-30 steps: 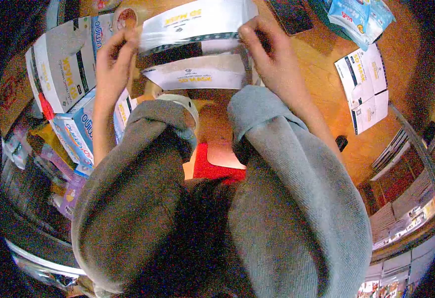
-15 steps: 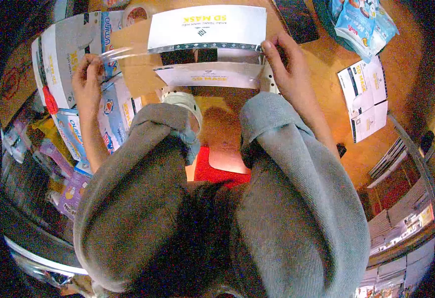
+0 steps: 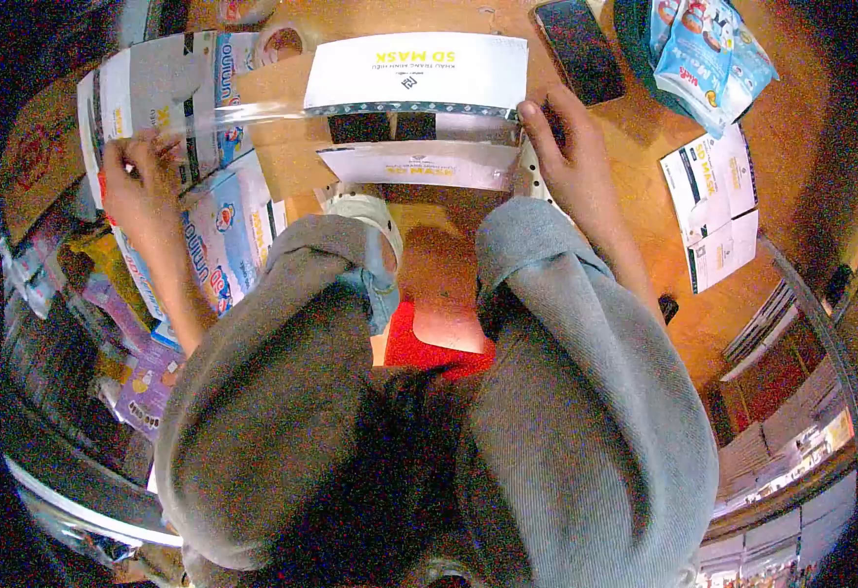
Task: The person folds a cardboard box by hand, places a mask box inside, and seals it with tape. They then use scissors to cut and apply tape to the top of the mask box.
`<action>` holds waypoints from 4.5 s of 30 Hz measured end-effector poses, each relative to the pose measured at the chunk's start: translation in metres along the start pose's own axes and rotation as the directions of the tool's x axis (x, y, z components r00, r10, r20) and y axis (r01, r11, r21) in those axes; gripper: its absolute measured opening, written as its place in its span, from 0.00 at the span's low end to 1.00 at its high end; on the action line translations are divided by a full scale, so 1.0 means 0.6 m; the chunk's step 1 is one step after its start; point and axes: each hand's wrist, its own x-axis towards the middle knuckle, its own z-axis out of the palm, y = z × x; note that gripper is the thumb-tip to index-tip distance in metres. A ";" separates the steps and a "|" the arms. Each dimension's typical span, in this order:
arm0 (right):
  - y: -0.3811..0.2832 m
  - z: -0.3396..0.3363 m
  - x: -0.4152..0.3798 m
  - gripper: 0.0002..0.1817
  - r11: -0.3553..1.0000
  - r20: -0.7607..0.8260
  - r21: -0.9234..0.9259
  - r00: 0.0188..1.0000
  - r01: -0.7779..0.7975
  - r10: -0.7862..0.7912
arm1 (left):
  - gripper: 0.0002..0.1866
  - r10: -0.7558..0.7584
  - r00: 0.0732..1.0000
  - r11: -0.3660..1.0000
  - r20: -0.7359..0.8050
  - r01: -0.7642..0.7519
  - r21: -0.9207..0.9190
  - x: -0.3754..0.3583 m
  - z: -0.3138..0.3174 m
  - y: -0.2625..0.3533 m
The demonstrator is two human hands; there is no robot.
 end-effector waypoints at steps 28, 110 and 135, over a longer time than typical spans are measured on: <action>-0.047 -0.023 0.021 0.13 0.640 0.258 -0.681 0.934 0.356 -0.246 | 0.11 -0.122 0.978 0.775 -0.168 -0.011 -0.632 0.040 -0.138 0.014; -0.208 0.118 0.104 0.11 0.394 0.282 0.879 0.959 -0.269 0.026 | 0.16 0.367 0.921 0.741 -0.131 -0.375 -0.557 -0.025 0.056 0.142; -0.213 0.056 0.161 0.26 0.787 0.010 0.140 0.794 0.601 -0.608 | 0.10 0.044 0.873 0.087 0.486 0.482 -0.872 -0.004 0.088 0.147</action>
